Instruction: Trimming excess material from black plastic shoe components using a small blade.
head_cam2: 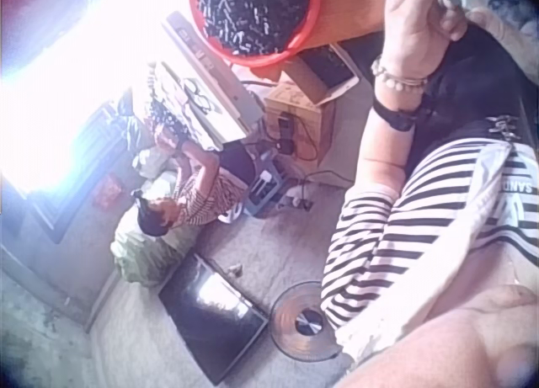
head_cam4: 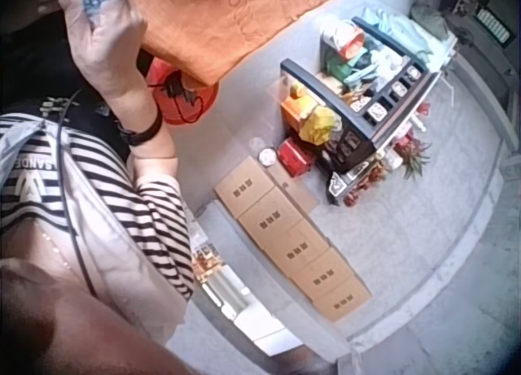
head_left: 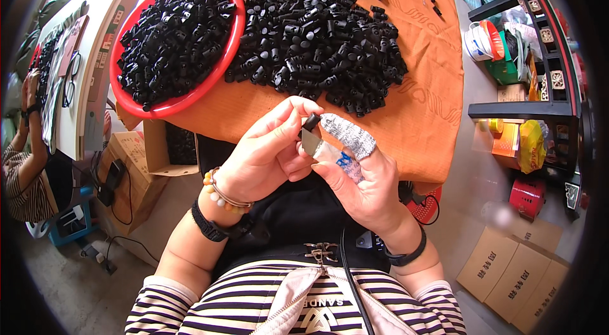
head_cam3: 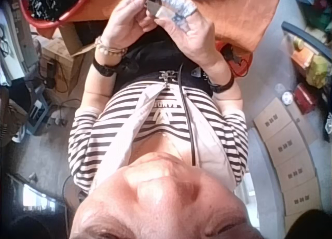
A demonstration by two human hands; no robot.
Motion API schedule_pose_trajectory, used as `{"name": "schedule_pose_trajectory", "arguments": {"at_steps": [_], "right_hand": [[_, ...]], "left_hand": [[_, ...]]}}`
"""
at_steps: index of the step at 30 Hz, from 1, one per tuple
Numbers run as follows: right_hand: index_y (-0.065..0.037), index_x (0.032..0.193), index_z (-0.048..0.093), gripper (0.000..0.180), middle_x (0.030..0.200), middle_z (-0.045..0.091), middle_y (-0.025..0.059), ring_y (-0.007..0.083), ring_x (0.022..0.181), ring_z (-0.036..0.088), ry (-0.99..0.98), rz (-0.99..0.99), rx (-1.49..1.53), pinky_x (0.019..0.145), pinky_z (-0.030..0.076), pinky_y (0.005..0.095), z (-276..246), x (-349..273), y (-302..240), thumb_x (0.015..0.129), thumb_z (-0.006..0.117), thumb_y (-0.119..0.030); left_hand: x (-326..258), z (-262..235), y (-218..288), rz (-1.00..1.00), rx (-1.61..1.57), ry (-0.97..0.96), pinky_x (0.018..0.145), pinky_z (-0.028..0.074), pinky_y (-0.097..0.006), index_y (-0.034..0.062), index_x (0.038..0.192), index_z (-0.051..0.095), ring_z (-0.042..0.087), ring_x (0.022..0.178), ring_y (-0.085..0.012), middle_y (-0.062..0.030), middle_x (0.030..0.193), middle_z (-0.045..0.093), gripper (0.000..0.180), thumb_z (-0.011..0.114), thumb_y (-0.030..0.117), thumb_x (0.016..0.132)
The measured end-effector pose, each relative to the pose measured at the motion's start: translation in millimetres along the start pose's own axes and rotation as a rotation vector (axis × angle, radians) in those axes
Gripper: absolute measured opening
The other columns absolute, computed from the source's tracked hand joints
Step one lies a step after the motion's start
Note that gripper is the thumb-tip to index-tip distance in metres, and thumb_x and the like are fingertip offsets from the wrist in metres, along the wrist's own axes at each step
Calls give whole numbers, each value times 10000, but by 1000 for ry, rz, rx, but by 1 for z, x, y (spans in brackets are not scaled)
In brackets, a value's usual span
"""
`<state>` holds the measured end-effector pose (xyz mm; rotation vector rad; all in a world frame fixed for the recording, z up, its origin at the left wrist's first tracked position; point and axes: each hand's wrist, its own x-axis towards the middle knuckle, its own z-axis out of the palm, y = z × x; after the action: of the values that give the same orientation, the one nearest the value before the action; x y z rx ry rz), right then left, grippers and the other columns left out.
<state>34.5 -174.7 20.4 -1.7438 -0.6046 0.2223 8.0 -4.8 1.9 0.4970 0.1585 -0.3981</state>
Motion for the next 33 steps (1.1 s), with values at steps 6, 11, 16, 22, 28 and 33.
{"name": "schedule_pose_trajectory", "arguments": {"at_steps": [6, 11, 16, 22, 28, 33], "right_hand": [[21, 1173, 517, 405, 864, 658, 109, 177, 753, 667, -9, 29, -53, 636, 514, 266, 0, 0, -4, 815, 660, -107], [26, 1167, 519, 399, 859, 656, 109, 176, 727, 660, 7, 12, -57, 635, 511, 267, 1, -1, -1, 815, 659, -101], [35, 1215, 476, 434, 909, 622, 64, 84, 802, 578, -39, 43, -54, 733, 468, 217, 0, -1, -4, 837, 645, -96], [5, 1144, 549, 367, 860, 648, 123, 214, 734, 661, 0, -5, -83, 627, 511, 288, 1, 1, -3, 812, 661, -105], [0, 1120, 567, 341, 877, 644, 139, 254, 725, 657, 1, -79, -209, 621, 514, 305, -2, 2, 4, 809, 659, -104], [25, 1149, 543, 351, 865, 637, 91, 121, 676, 599, 95, -105, -51, 587, 471, 241, 2, 3, 7, 852, 628, -142]], "left_hand": [[0, -8, -3, 28, -12, -68, 490, 290, -207, 129, 1141, 461, 341, 536, -55, 26, 710, 467, 261, 435, 309, 954], [0, -6, -4, 23, -41, -81, 493, 292, -205, 141, 1141, 469, 341, 541, -47, 32, 709, 468, 268, 452, 323, 945], [-2, -9, -5, 21, -51, -68, 493, 294, -201, 140, 1137, 474, 341, 543, -43, 34, 694, 460, 261, 469, 311, 940], [-1, -9, -5, 40, -33, -52, 491, 293, -195, 122, 1130, 488, 325, 541, -36, 40, 679, 433, 270, 477, 310, 936], [-2, -7, -4, 33, -19, -49, 486, 291, -188, 113, 1129, 500, 294, 535, -33, 37, 675, 407, 284, 458, 324, 942], [0, -10, -7, 1, -34, -61, 481, 296, -190, 125, 1135, 503, 292, 530, -38, 30, 690, 407, 309, 434, 359, 945]]}}
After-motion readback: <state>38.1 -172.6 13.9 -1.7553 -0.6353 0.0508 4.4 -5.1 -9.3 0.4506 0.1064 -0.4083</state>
